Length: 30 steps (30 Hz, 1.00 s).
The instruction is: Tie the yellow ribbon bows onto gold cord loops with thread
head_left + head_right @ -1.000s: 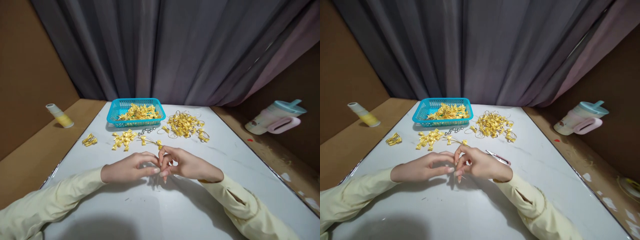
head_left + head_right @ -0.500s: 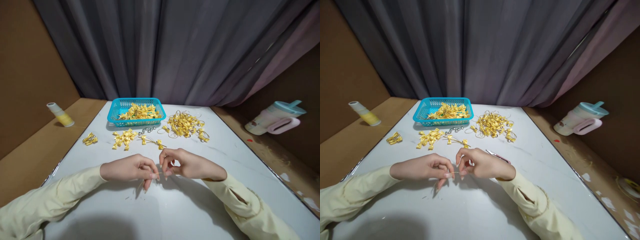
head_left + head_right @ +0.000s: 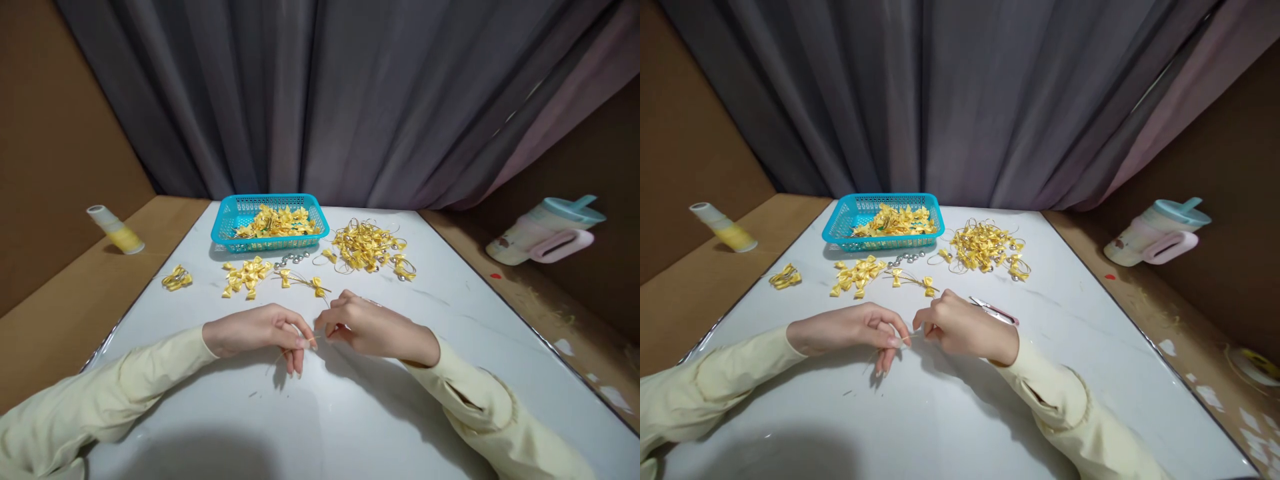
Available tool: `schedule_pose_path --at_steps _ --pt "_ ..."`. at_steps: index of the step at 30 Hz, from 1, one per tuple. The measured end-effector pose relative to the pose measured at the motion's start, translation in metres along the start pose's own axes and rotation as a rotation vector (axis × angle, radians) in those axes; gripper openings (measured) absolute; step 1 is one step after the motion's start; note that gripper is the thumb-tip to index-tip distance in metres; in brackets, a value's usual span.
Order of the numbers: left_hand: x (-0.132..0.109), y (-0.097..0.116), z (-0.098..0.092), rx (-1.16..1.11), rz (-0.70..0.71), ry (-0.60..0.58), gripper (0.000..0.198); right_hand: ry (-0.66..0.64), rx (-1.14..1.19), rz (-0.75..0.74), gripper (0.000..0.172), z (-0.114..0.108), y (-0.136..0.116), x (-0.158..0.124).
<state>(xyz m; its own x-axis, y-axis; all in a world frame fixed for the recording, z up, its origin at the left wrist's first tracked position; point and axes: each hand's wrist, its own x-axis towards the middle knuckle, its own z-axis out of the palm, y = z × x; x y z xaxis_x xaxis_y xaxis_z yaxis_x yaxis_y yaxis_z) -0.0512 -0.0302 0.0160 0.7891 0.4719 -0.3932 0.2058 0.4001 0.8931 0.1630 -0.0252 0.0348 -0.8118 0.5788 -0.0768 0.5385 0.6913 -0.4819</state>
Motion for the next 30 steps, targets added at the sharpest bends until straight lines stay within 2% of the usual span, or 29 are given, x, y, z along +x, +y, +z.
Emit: schedule_pose_path --at_steps 4,8,15,23,30 --pt "0.0 -0.001 -0.001 -0.016 -0.009 -0.009 0.022 -0.009 -0.03 -0.038 0.033 0.001 0.001 0.002" --pt "0.0 0.0 0.0 -0.02 -0.034 -0.005 0.024 0.049 -0.054 -0.047 0.03 0.0 0.001 0.001" --pt "0.0 0.004 0.008 0.389 0.061 0.229 0.027 0.095 -0.058 0.015 0.029 -0.001 -0.016 -0.004" --pt "-0.002 0.0 0.016 0.662 0.227 0.314 0.017 0.031 0.062 0.042 0.034 0.001 -0.025 -0.003" --pt "-0.001 -0.002 0.017 0.691 0.269 0.347 0.017 0.039 0.1 0.034 0.032 0.004 -0.023 -0.003"
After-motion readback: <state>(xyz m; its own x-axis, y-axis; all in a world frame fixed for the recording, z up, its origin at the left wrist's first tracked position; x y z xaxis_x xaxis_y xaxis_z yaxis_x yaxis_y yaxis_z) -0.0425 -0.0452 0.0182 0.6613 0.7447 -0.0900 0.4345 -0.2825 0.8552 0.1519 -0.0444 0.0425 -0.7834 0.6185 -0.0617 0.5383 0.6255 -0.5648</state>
